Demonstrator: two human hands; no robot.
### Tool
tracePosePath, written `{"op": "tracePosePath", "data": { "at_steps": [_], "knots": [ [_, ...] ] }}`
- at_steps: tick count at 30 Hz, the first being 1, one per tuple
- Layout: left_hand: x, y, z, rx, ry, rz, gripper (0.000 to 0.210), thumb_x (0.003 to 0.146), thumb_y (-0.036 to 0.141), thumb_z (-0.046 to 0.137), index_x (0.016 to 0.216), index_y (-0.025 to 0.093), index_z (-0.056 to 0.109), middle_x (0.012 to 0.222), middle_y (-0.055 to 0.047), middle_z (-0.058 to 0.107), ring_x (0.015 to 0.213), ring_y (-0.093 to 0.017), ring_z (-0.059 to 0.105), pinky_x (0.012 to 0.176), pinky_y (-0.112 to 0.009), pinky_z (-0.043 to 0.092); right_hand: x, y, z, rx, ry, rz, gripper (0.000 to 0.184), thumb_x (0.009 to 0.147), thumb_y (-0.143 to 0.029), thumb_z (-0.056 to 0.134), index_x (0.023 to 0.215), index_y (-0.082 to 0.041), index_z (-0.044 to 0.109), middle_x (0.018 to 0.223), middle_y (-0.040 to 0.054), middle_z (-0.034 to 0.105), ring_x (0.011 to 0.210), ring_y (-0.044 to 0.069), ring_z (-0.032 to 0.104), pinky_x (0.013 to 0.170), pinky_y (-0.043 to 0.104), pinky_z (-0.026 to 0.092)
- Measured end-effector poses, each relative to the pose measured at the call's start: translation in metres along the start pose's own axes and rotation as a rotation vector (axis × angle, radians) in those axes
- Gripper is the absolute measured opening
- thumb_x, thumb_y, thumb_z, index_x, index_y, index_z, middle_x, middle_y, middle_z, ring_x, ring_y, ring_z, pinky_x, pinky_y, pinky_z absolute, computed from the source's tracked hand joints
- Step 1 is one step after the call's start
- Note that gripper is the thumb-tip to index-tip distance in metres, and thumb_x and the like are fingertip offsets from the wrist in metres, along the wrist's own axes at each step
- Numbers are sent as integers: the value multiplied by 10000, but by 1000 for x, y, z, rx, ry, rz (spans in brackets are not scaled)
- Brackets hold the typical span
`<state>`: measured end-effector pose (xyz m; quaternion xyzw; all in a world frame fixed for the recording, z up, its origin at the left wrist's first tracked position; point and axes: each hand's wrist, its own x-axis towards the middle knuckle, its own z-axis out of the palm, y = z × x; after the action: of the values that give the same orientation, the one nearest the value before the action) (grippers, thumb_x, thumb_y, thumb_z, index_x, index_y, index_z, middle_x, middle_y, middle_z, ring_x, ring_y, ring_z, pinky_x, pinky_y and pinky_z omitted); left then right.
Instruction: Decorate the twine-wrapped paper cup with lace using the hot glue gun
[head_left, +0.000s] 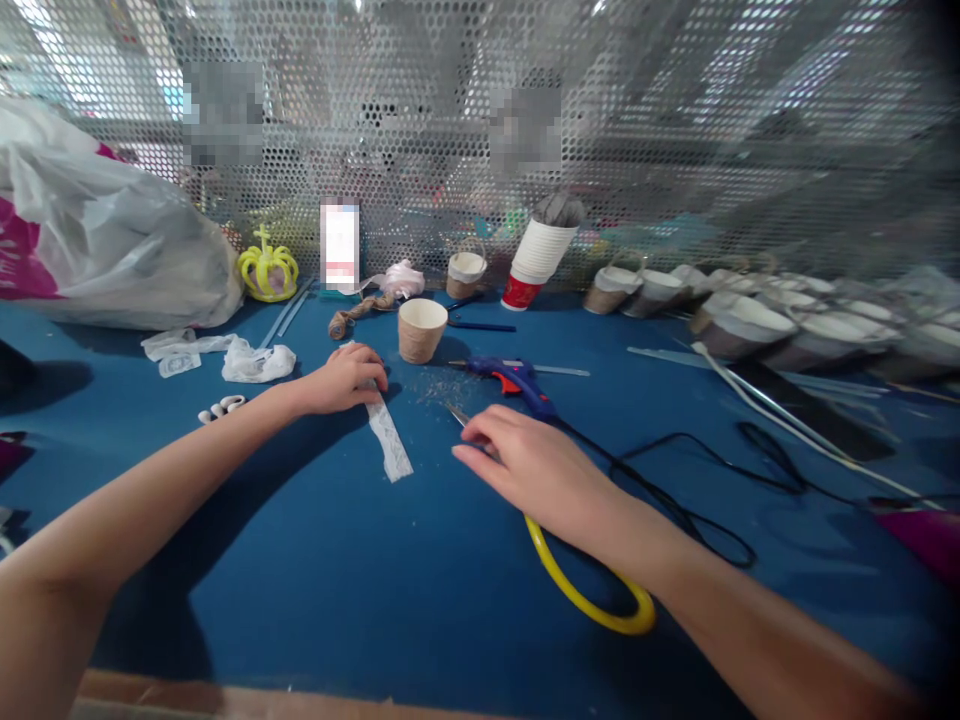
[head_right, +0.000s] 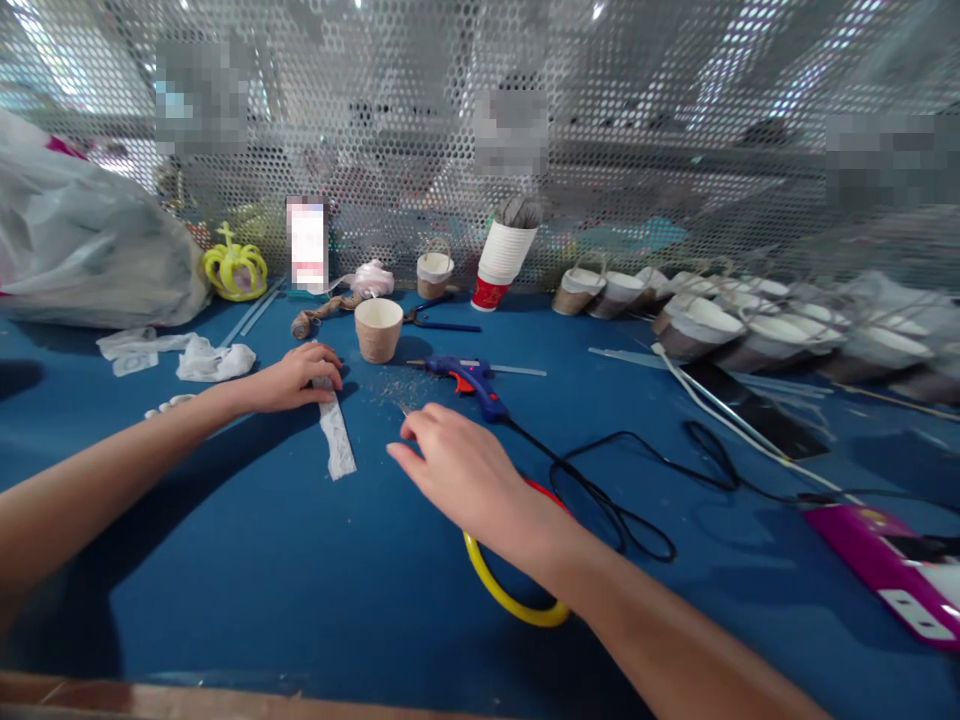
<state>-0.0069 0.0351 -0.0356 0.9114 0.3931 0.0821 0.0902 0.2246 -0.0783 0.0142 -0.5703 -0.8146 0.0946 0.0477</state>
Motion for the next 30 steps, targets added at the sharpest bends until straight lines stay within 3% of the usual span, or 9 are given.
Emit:
{"op": "tracePosePath", "data": {
  "at_steps": [3, 8, 9, 11, 13, 16, 20, 24, 30],
  "knots": [
    [0, -1, 1, -7, 24, 12, 162, 776, 254, 582, 913, 189, 640, 1057, -101, 565, 1050, -248, 484, 896, -421, 381, -15, 14, -5, -99, 10, 74, 185, 856, -306, 474, 798, -188, 604, 822, 57, 626, 691, 184, 611, 602, 293, 469],
    [-11, 21, -11, -21, 75, 34, 208, 777, 324, 589, 878, 144, 619, 932, -102, 575, 941, -228, 516, 840, -367, 406, -44, 41, 8, -296, -44, 151, 209, 779, -211, 536, 967, -158, 610, 887, 107, 628, 755, 240, 624, 578, 319, 484],
    [-16, 31, -13, -49, 32, 75, 196, 774, 340, 596, 817, 150, 619, 849, -69, 592, 848, -188, 547, 781, -308, 428, -48, 44, 12, -312, -33, 133, 256, 755, -190, 549, 1002, -150, 606, 885, 114, 628, 780, 254, 623, 599, 331, 493],
    [-27, 50, -15, -139, -170, 195, 210, 738, 357, 637, 786, 153, 612, 776, -40, 615, 739, -157, 573, 669, -251, 437, -53, 46, 17, -283, 12, 96, 317, 747, -191, 549, 1058, -145, 591, 895, 119, 625, 808, 259, 620, 630, 343, 505],
    [-37, 67, -14, -77, -248, 218, 150, 718, 283, 642, 797, 160, 612, 805, -44, 630, 734, -167, 590, 647, -252, 440, -53, 42, 18, -191, 65, 72, 311, 773, -230, 530, 1069, -154, 586, 915, 116, 621, 820, 246, 619, 645, 339, 511],
    [-46, 81, -8, 62, -214, 187, 108, 729, 197, 572, 816, 143, 606, 819, -74, 630, 722, -191, 605, 621, -271, 450, -43, 25, 16, 26, 57, 54, 224, 805, -256, 502, 982, -172, 611, 930, 99, 630, 779, 201, 625, 666, 318, 508],
    [-49, 84, 1, 172, -160, 210, 106, 752, 163, 505, 806, 125, 587, 768, -90, 620, 681, -207, 608, 592, -293, 463, -19, -3, 14, 406, -84, 44, 160, 804, -292, 532, 870, -177, 620, 804, 45, 650, 657, 143, 611, 602, 258, 483],
    [-48, 81, 5, 200, -94, 270, 120, 771, 125, 442, 754, 133, 560, 721, -87, 601, 629, -197, 594, 562, -293, 456, 6, -17, 20, 832, -326, 266, 89, 782, -244, 595, 773, -156, 581, 525, -30, 568, 370, 77, 508, 398, 199, 394],
    [-50, 69, 2, -29, 96, 217, 124, 764, 118, 433, 753, 147, 553, 696, -32, 583, 571, -108, 535, 521, -202, 404, 27, -18, 29, 1135, -448, 350, 296, 882, -356, 477, 693, -134, 524, 541, -20, 531, 377, 58, 483, 329, 173, 407]
  ]
}}
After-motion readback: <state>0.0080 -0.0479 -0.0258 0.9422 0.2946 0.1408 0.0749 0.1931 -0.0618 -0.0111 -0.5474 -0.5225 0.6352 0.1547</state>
